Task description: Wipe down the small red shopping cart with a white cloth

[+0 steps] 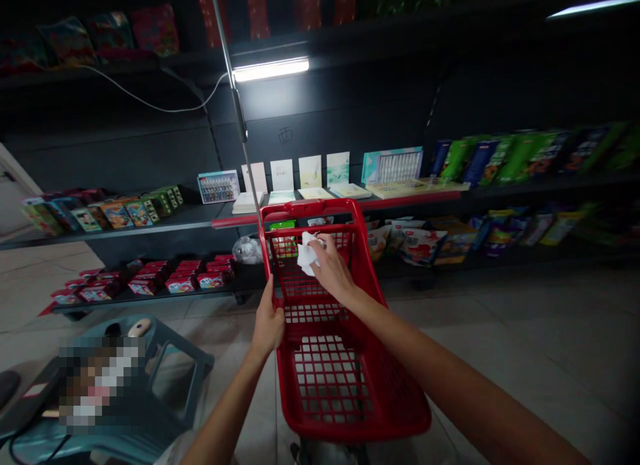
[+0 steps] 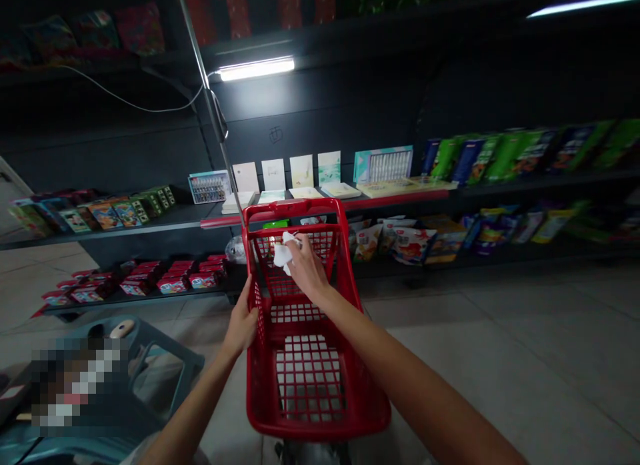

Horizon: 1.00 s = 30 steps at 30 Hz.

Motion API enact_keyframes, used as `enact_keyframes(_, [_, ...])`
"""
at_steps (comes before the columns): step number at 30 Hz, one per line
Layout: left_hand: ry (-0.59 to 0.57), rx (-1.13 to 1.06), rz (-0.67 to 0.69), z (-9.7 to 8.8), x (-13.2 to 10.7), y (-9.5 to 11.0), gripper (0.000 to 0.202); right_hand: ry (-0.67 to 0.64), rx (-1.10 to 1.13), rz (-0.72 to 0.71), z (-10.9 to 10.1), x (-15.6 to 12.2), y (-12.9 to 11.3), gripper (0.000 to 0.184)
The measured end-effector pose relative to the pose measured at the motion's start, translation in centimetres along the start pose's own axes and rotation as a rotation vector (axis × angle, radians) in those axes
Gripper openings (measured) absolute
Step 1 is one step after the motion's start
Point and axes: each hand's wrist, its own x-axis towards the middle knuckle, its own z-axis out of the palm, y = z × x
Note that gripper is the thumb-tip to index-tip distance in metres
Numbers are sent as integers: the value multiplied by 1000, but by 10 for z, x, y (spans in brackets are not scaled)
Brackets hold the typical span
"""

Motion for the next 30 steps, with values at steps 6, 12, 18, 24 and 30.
enact_keyframes(6, [74, 39, 36, 16, 1, -3, 79, 147, -101, 84, 84, 56, 1, 42])
enact_keyframes(12, [92, 53, 15, 22, 4, -4, 76, -47, -224, -14, 173, 14, 48, 57])
enact_keyframes(18, [104, 42, -3, 21, 11, -1, 72, -313, -227, -273, 214, -64, 101, 39])
enact_keyframes(24, [96, 44, -14, 21, 14, -3, 71, -491, -274, -270, 189, -39, 112, 37])
enact_keyframes(30, [86, 52, -5, 22, 17, -5, 73, -102, -189, -117, 120, 43, 100, 35])
